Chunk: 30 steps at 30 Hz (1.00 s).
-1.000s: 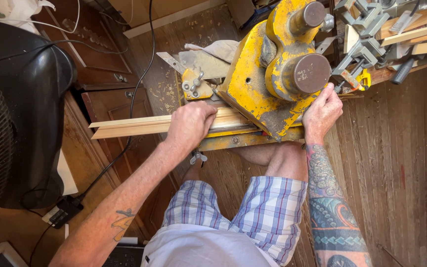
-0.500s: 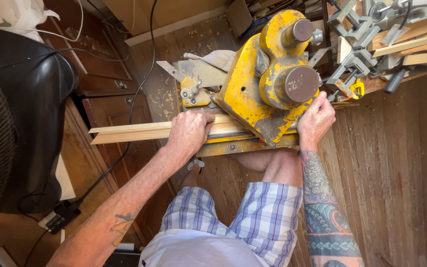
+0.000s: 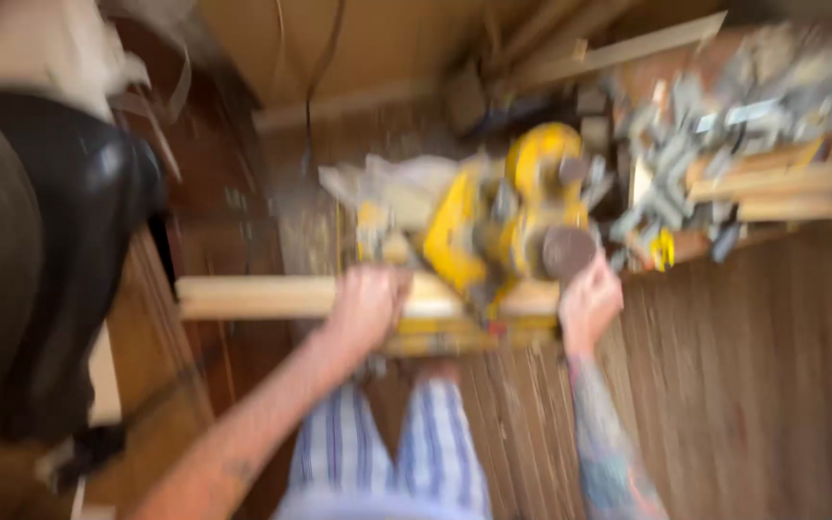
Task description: Measuring, marking, and processing wood strips using a tape measure and a woodworking machine.
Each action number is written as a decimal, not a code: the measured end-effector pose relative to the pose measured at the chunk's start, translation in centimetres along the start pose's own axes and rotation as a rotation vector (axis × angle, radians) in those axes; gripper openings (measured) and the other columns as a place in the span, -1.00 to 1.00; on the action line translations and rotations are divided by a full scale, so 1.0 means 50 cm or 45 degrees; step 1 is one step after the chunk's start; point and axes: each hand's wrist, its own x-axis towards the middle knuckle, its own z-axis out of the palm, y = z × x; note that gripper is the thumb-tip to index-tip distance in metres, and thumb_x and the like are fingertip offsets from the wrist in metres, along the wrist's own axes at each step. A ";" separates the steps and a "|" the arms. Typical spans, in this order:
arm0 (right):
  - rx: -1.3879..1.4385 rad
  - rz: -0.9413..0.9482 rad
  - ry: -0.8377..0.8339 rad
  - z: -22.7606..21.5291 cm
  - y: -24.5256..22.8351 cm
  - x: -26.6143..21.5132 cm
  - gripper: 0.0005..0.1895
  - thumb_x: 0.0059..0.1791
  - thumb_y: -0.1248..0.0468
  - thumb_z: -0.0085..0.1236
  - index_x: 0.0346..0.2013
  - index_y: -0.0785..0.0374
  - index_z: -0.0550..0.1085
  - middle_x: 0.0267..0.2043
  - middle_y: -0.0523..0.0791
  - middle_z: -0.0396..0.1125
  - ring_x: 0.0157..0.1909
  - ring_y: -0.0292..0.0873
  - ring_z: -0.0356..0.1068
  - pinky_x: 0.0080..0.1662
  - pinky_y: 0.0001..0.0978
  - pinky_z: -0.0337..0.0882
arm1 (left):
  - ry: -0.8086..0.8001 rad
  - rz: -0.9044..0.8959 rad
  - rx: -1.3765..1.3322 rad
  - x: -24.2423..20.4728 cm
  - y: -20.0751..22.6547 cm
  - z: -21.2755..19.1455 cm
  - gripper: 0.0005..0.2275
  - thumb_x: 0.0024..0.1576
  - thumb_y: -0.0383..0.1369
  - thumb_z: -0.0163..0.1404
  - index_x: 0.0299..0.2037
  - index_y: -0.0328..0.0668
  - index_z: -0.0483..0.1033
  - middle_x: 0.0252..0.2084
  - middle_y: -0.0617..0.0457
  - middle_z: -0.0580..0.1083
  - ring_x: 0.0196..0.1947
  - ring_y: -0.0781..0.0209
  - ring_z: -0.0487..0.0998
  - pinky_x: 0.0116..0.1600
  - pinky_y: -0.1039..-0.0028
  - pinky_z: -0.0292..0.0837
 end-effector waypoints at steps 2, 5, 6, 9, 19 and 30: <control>0.005 0.062 0.054 0.044 0.010 0.027 -0.60 0.23 0.27 -0.16 -0.22 0.49 0.58 -0.33 0.29 0.42 -0.16 0.31 0.45 -0.06 0.09 0.39 | 0.055 0.074 -0.019 0.034 -0.016 -0.029 -0.85 0.18 -0.27 0.02 -0.22 0.11 0.69 -0.29 0.04 0.61 -0.16 -0.05 0.67 -0.06 0.00 0.62; -0.104 0.176 -0.014 0.020 0.063 -0.009 -0.64 0.18 0.28 -0.14 -0.30 0.30 0.61 -0.36 0.12 0.46 -0.17 0.17 0.50 -0.08 0.04 0.41 | 0.032 0.117 -0.123 -0.007 -0.013 0.009 -0.85 0.20 -0.29 -0.01 -0.20 0.15 0.67 -0.31 0.07 0.60 -0.18 -0.02 0.67 -0.08 0.03 0.63; -0.126 0.193 -0.020 0.028 0.072 -0.002 -0.70 0.09 0.35 -0.11 -0.33 0.21 0.61 -0.37 0.05 0.47 -0.16 0.17 0.50 -0.10 0.13 0.38 | 0.068 0.149 -0.127 -0.001 -0.019 0.010 -0.86 0.21 -0.30 -0.02 -0.20 0.17 0.65 -0.31 0.10 0.59 -0.17 0.01 0.66 -0.08 0.09 0.63; -0.056 0.332 -0.076 0.002 -0.004 -0.004 -0.63 0.02 0.43 -0.18 -0.33 0.10 0.63 -0.39 -0.10 0.50 -0.18 -0.02 0.54 -0.01 -0.09 0.46 | 0.048 0.165 -0.132 -0.019 0.001 -0.034 -0.86 0.21 -0.32 -0.01 -0.21 0.18 0.66 -0.33 0.11 0.58 -0.20 0.04 0.66 -0.12 0.12 0.65; -0.002 0.377 -0.009 -0.003 0.072 -0.014 -0.84 -0.12 0.34 0.33 -0.28 0.33 0.58 -0.34 0.07 0.48 -0.18 -0.14 0.53 -0.26 -0.44 0.43 | 0.296 0.324 -0.022 -0.029 -0.031 0.006 -0.84 0.28 -0.37 -0.04 -0.09 0.11 0.63 -0.03 0.23 0.56 0.06 0.30 0.55 0.09 0.50 0.49; 0.060 0.228 0.003 0.030 0.179 -0.078 -0.40 0.02 0.36 0.23 0.28 0.56 0.26 0.23 0.37 0.16 0.32 0.18 0.22 0.34 0.03 0.25 | 0.401 0.465 -0.010 -0.042 -0.034 -0.001 -0.83 0.35 -0.40 -0.15 -0.04 -0.01 0.56 -0.02 0.15 0.50 0.05 0.26 0.49 0.15 0.49 0.40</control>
